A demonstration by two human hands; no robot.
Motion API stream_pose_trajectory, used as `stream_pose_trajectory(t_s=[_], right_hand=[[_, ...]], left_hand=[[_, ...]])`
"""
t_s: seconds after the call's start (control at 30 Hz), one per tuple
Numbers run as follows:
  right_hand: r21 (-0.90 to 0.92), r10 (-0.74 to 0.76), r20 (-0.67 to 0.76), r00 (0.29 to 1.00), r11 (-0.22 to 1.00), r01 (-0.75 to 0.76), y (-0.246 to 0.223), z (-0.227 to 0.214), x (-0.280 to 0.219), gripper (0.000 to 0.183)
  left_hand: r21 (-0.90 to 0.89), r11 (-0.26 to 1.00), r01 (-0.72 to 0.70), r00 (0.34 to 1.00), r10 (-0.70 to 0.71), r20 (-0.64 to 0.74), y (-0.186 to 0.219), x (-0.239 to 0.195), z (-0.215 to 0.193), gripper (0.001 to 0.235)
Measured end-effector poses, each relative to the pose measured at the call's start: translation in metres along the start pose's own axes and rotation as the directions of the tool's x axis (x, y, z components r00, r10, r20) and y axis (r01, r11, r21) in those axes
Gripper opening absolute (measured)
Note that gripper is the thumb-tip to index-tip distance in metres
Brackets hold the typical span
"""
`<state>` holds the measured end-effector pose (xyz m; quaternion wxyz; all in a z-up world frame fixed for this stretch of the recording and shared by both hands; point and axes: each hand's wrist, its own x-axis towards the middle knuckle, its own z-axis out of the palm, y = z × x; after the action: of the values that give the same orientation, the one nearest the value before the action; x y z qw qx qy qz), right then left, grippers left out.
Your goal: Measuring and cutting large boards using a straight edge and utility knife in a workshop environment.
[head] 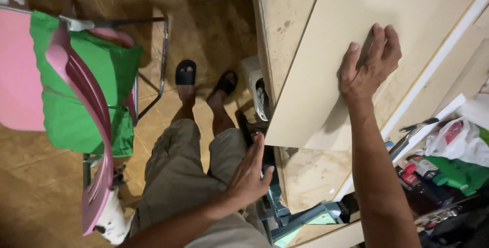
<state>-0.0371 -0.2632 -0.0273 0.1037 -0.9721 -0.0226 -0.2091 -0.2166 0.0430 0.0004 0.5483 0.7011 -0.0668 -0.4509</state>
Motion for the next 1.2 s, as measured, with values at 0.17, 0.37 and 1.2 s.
stream_pose_trajectory(t_s=[0.17, 0.37, 1.2], right_hand=[[0.006, 0.012, -0.002, 1.0, 1.0, -0.012, 0.005, 0.003, 0.0, 0.041], [-0.067, 0.017, -0.034, 0.999, 0.998, -0.019, 0.009, 0.001, 0.0, 0.041], [-0.231, 0.196, -0.006, 0.981, 0.954, -0.192, 0.015, -0.011, 0.03, 0.049]], left_hand=[[-0.014, 0.995, -0.099, 0.985, 0.096, -0.144, -0.012, -0.002, 0.017, 0.079], [-0.025, 0.994, -0.108, 0.945, 0.094, -0.312, -0.014, 0.005, 0.036, 0.07], [-0.215, 0.976, -0.013, 0.843, -0.106, -0.527, 0.285, 0.397, -0.159, 0.071]])
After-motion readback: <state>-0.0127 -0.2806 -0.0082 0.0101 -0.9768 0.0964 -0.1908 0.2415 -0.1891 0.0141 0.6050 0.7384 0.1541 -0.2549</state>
